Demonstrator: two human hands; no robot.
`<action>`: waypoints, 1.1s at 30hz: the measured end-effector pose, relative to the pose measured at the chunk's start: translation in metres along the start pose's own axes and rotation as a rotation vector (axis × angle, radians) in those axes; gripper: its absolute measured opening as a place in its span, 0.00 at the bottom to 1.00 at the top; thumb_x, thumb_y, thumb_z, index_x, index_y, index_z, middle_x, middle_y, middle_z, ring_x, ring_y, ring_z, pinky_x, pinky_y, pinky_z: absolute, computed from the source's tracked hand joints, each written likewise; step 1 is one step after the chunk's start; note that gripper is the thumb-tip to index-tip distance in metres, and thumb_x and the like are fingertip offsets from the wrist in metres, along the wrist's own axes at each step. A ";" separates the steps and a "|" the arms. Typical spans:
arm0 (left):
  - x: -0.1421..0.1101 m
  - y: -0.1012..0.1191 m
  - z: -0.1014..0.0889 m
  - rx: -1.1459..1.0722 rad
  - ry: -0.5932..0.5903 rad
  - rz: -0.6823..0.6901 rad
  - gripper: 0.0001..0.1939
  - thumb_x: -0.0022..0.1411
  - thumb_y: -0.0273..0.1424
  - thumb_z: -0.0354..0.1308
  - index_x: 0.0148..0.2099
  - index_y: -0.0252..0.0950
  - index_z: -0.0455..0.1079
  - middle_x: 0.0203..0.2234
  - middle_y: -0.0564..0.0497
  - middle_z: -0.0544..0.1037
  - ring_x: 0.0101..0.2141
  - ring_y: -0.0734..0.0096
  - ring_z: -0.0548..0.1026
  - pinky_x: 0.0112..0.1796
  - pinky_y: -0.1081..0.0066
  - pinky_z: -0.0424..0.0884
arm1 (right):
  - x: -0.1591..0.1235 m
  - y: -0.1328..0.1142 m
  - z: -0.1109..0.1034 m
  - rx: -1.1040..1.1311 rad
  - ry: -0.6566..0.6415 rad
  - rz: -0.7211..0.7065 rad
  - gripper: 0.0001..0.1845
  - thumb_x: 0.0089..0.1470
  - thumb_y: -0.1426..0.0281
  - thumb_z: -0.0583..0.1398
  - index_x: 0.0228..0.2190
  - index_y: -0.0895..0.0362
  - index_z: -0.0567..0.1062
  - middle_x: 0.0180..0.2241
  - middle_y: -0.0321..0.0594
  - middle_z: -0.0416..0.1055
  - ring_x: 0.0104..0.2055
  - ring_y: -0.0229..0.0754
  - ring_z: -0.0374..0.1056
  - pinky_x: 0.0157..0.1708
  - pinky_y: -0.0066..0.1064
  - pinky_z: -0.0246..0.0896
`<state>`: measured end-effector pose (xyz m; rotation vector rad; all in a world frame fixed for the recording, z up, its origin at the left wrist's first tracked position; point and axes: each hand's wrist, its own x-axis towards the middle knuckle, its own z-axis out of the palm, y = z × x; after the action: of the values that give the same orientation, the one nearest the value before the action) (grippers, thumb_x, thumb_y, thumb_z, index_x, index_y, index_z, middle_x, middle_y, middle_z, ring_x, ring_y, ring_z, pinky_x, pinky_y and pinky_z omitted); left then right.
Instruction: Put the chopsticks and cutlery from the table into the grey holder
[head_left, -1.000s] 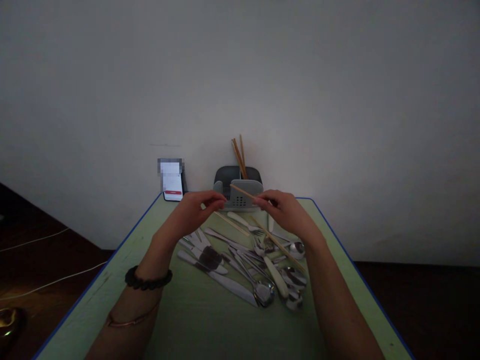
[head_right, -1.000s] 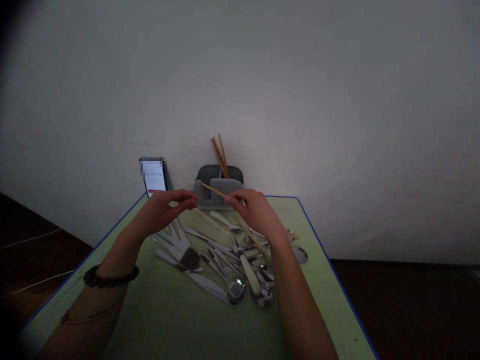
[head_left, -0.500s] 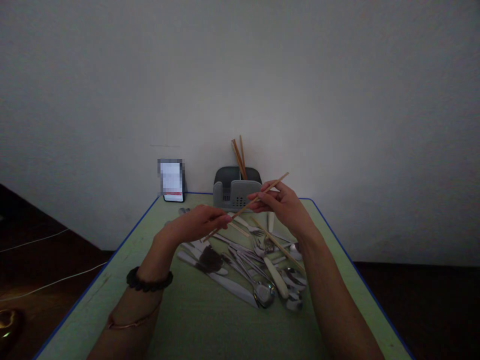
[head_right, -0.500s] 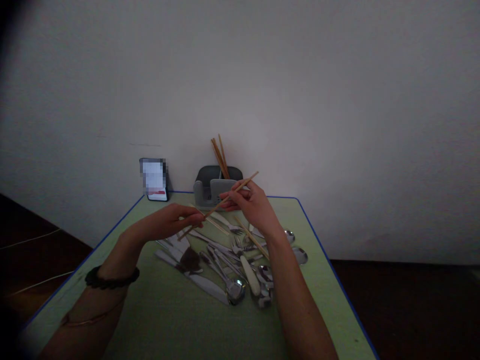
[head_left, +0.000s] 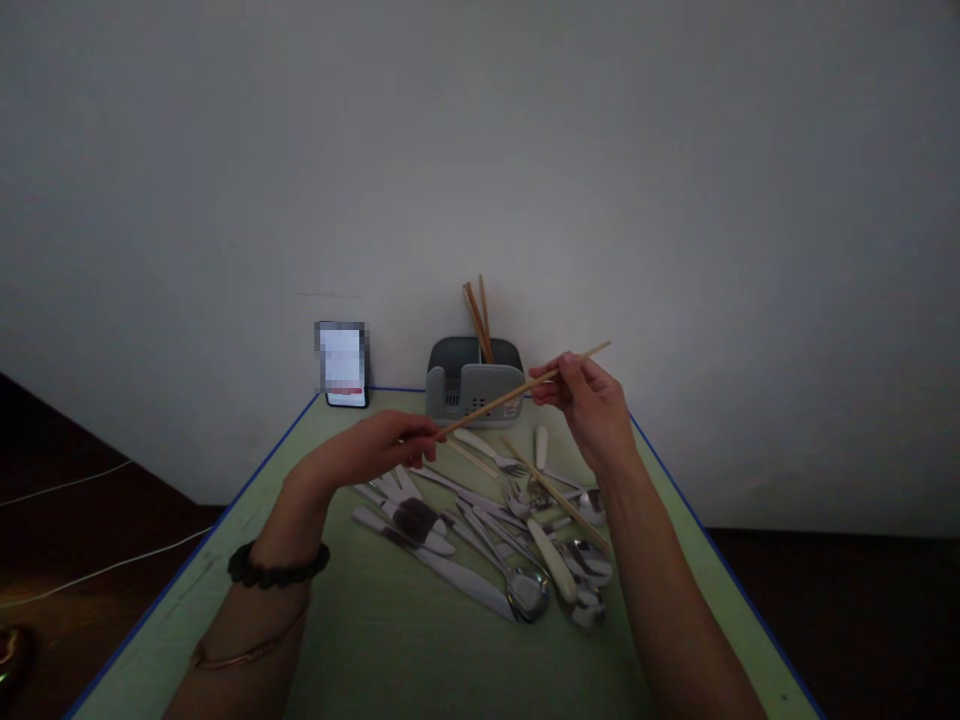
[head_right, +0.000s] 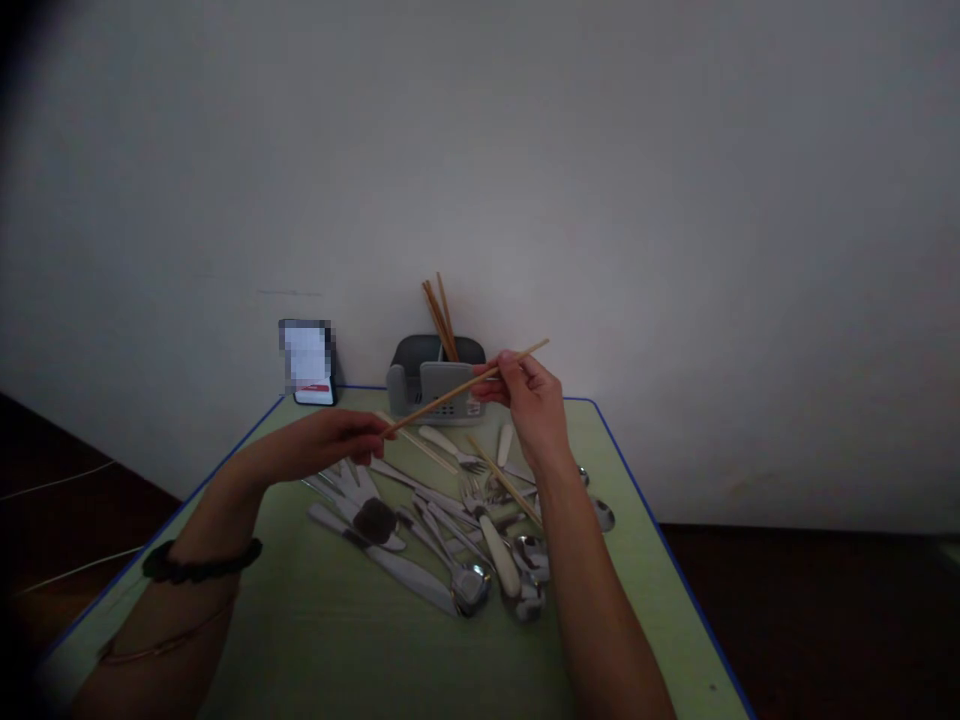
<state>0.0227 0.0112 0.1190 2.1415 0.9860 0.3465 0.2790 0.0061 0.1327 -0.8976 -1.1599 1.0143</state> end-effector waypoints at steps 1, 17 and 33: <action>-0.001 -0.001 -0.002 0.020 0.025 -0.014 0.17 0.63 0.42 0.45 0.42 0.35 0.69 0.28 0.51 0.74 0.28 0.74 0.71 0.30 0.76 0.67 | 0.000 0.000 -0.001 0.013 0.008 0.007 0.17 0.51 0.55 0.59 0.30 0.57 0.71 0.32 0.39 0.76 0.25 0.33 0.71 0.30 0.27 0.70; 0.001 -0.001 -0.007 0.188 0.275 -0.007 0.21 0.65 0.41 0.40 0.41 0.35 0.70 0.26 0.54 0.72 0.28 0.72 0.69 0.29 0.75 0.63 | 0.001 0.000 0.007 0.113 0.045 -0.135 0.14 0.52 0.58 0.60 0.30 0.57 0.69 0.31 0.38 0.77 0.26 0.33 0.72 0.28 0.25 0.69; -0.001 -0.009 -0.014 0.226 0.386 -0.016 0.20 0.63 0.43 0.45 0.33 0.34 0.71 0.20 0.55 0.69 0.22 0.75 0.64 0.24 0.76 0.56 | -0.009 0.011 0.020 0.165 -0.202 -0.036 0.10 0.54 0.62 0.59 0.36 0.54 0.70 0.40 0.40 0.76 0.33 0.37 0.74 0.35 0.30 0.71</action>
<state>0.0105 0.0215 0.1224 2.3166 1.3103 0.6874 0.2562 0.0013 0.1232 -0.6524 -1.2358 1.1732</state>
